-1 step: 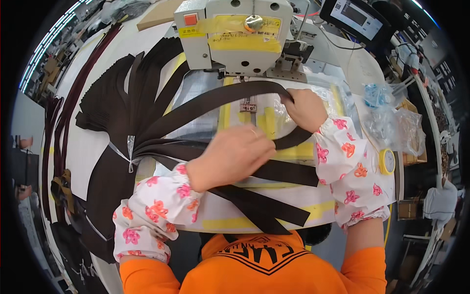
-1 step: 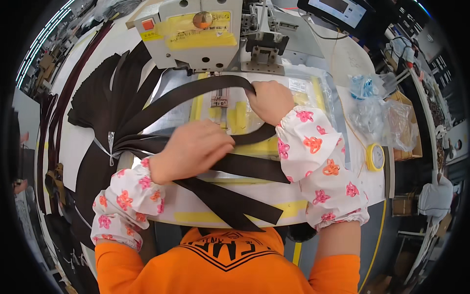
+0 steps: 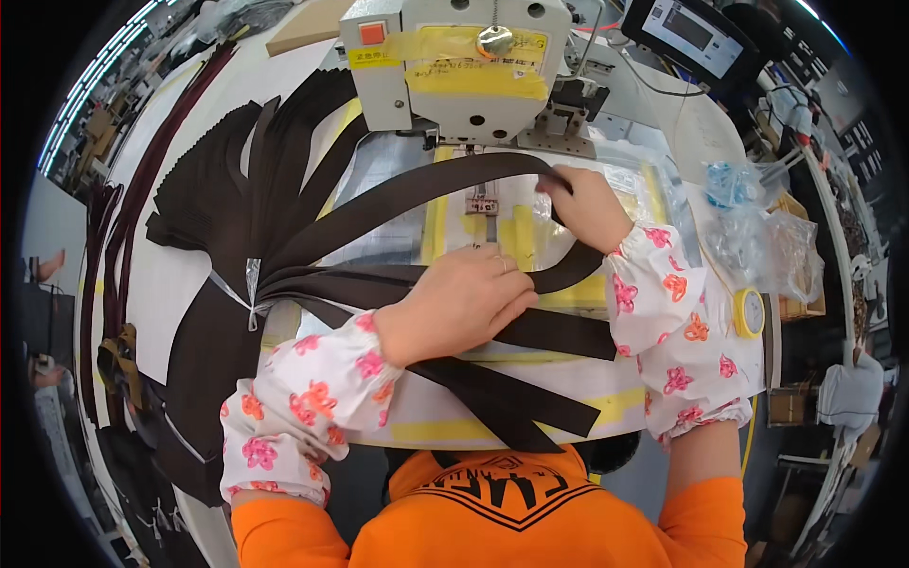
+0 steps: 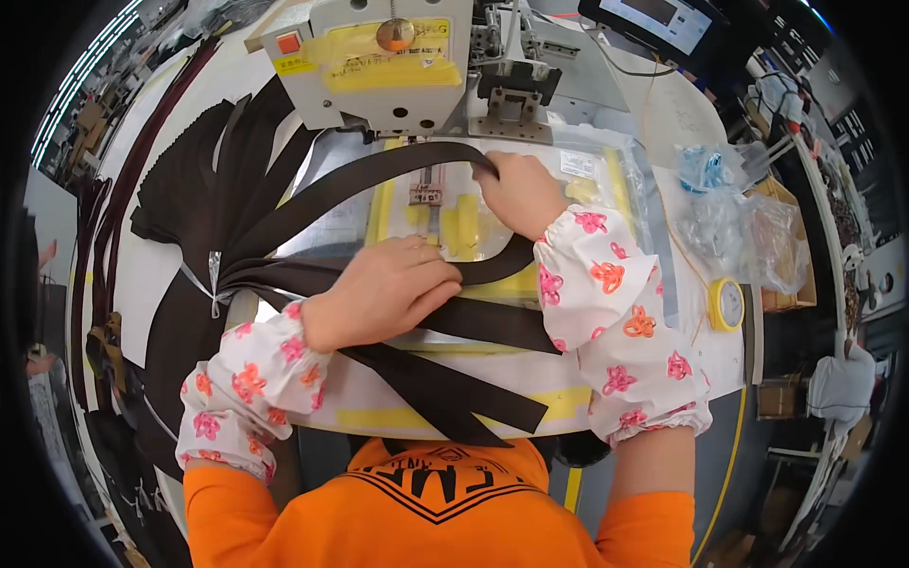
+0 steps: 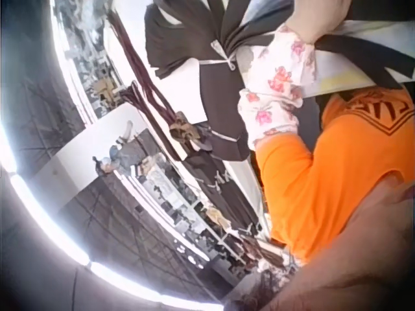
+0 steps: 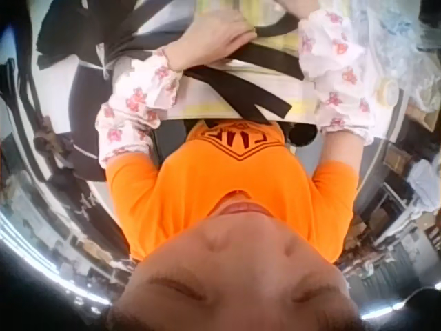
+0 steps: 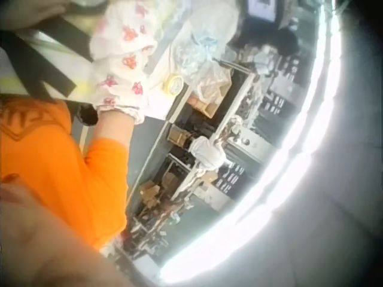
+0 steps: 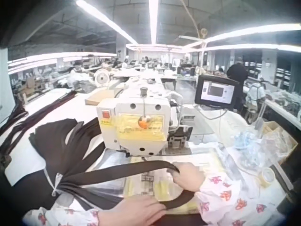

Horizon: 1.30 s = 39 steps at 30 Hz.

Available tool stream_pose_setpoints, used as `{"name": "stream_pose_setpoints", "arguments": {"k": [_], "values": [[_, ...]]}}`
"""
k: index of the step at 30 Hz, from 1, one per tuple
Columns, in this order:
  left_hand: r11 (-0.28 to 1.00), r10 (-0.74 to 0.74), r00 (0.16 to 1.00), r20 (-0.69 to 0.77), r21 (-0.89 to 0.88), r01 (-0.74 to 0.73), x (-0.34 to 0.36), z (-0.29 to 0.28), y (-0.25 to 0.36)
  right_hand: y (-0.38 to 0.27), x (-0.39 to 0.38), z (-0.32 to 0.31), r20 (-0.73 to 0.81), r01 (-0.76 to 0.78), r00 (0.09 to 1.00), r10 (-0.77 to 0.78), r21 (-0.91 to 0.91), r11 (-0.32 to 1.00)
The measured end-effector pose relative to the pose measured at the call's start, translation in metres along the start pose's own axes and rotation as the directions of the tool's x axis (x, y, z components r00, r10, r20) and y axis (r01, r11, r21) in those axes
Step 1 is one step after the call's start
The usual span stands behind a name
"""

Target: Operator uses an industrial sewing machine to stitch leather or heavy fabric strips.

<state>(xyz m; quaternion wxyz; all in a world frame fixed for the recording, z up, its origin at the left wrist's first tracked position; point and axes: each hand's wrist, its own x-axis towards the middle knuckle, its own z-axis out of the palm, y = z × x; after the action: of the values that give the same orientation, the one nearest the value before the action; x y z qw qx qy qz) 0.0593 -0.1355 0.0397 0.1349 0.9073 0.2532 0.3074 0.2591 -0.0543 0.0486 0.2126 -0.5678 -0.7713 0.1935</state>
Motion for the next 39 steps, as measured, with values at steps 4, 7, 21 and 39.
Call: {"name": "stream_pose_setpoints", "arguments": {"k": [4, 7, 21, 39], "values": [[0.99, -0.114, 0.988, 0.105, 0.098, 0.104, -0.006, 0.025, -0.021, 0.012, 0.0, 0.008, -0.312, 0.128, 0.947, -0.082, 0.13, 0.983], [0.997, -0.003, 0.958, 0.287, -0.075, 0.026, -0.005, 0.035, -0.006, 0.004, 0.003, 0.008, -0.406, 0.036, 0.907, -0.108, -0.181, 0.983], [-0.024, -0.779, 0.546, 0.308, -0.885, 0.465, 0.027, 0.038, -0.059, -0.003, 0.014, 0.077, -0.404, 0.034, 0.897, 0.178, 0.465, 0.884], [0.857, -0.384, 0.888, -0.251, 0.26, 0.444, 0.037, 0.04, -0.109, 0.0, 0.045, 0.086, -0.303, -0.153, 0.936, 0.177, 0.102, 0.983]]}}
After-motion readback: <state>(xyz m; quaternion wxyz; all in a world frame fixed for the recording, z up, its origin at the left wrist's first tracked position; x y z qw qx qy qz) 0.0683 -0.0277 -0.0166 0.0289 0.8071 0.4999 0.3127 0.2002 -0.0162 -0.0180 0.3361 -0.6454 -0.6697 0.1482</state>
